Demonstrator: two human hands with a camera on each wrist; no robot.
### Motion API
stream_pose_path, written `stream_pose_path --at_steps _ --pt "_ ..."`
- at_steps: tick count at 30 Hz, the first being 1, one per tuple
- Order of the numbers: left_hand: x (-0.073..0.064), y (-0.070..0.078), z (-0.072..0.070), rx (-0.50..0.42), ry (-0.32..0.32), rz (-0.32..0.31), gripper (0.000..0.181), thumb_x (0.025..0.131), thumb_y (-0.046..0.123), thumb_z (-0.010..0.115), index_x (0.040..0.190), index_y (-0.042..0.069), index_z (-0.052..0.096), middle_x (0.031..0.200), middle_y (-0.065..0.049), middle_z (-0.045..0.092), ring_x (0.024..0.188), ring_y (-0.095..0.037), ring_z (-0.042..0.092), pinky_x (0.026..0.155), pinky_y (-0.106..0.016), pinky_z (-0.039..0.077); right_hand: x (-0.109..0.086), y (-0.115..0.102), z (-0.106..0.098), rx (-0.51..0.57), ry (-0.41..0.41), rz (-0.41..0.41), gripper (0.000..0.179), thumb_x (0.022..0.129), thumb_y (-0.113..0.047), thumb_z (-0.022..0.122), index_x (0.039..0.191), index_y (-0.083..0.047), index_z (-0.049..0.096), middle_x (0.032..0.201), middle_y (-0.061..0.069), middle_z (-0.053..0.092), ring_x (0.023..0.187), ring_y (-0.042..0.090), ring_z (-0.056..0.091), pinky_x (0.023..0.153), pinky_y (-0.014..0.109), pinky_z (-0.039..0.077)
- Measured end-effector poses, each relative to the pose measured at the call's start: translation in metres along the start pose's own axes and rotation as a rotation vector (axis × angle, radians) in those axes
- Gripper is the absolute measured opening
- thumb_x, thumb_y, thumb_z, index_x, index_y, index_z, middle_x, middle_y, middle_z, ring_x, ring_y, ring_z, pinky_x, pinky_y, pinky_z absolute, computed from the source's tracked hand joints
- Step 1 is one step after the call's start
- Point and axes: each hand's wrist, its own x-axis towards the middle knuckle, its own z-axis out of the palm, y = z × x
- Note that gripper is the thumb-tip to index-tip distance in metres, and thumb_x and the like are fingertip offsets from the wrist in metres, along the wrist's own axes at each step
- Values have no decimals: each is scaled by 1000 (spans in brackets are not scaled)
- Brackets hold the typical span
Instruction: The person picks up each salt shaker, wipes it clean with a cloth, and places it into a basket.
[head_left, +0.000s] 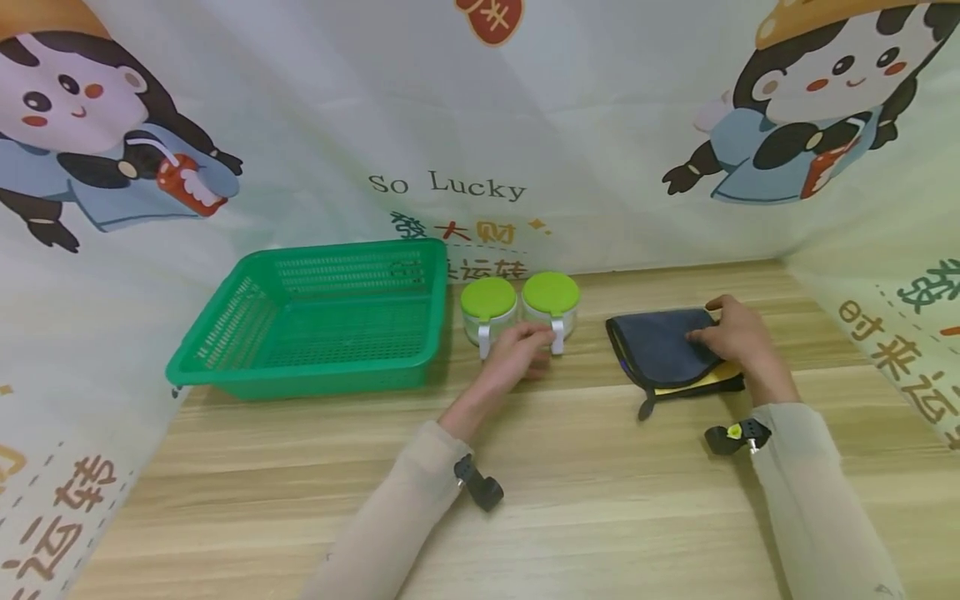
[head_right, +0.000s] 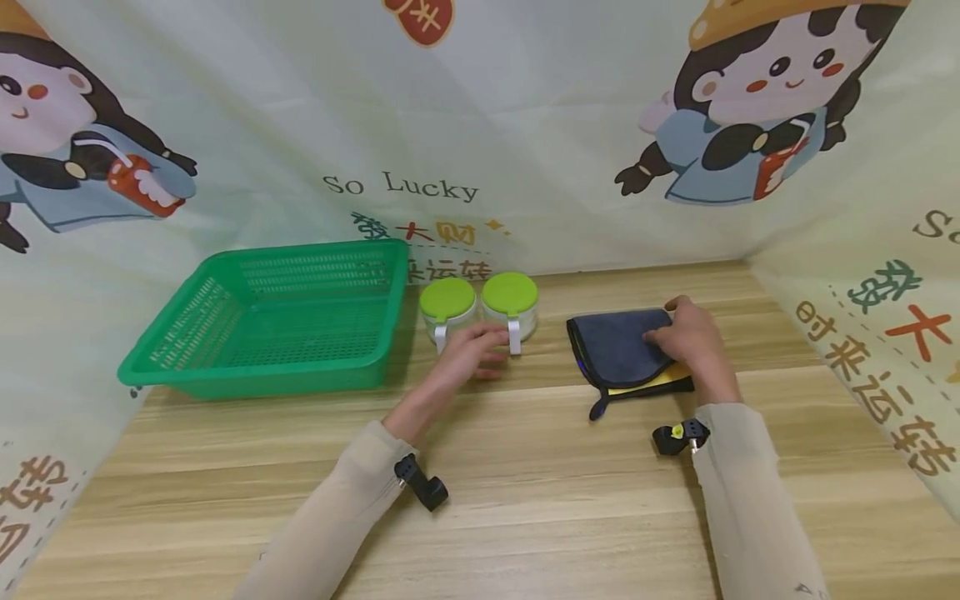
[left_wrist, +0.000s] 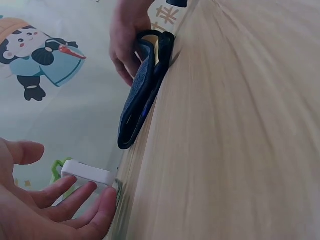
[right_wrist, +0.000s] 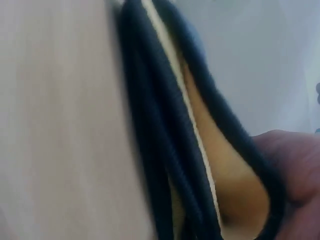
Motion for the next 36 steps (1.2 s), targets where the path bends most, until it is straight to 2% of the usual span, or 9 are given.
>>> stream_pose_path --at_steps 4,7,10,14,19,23,27,32,36 --pt "3 1 1 0 -2 -32 41 95 31 56 128 7 57 125 -10 59 112 -35 60 90 -43 55 1 3 1 78 -13 60 79 84 -22 68 140 17 27 133 42 39 121 54 40 100 59 38" --pt "5 3 2 -4 -3 -59 42 95 32 56 128 8 57 125 -9 59 113 -34 59 90 -42 54 1 4 1 192 -81 99 80 86 -19 66 141 20 22 139 41 33 122 48 42 100 52 41" --pt "8 4 4 -13 -8 -81 42 94 32 56 129 8 57 127 -10 57 115 -33 58 93 -42 53 0 4 -1 296 -119 112 71 90 -24 62 139 19 31 137 36 39 103 29 56 86 34 51" --pt "10 3 7 -19 -19 -96 40 94 31 56 126 7 58 127 -9 56 115 -31 56 96 -42 51 -1 0 -5 382 -117 105 69 97 -39 52 139 13 38 131 30 45 77 8 58 67 21 52" --pt "13 2 11 -62 -45 -102 38 93 30 57 120 3 60 120 -9 60 115 -29 55 100 -42 48 -4 -10 -14 340 -71 69 69 99 -44 42 141 11 35 133 31 44 91 22 58 72 26 50" --pt "15 1 12 -96 -58 -106 37 94 28 57 121 4 60 119 -10 63 117 -28 55 102 -41 47 -7 -22 -20 324 -52 56 70 100 -44 41 142 11 32 138 34 39 112 42 50 91 47 47" --pt "17 -1 10 -113 -80 -96 34 96 26 54 122 5 60 123 -12 61 120 -28 54 102 -41 46 -12 -33 -26 322 0 43 74 99 -49 40 144 9 31 141 34 37 119 47 44 99 58 39" --pt "22 -6 10 -145 -101 -64 32 99 24 50 121 5 61 127 -14 59 123 -29 53 104 -40 45 -19 -43 -32 312 81 12 70 98 -49 42 138 9 41 133 32 44 113 45 47 91 55 42" --pt "26 -9 11 -142 -72 -38 33 101 25 48 117 2 64 124 -14 62 119 -26 57 102 -38 47 -24 -48 -36 292 149 -32 64 98 -50 43 127 6 51 119 27 51 100 37 50 80 42 42"
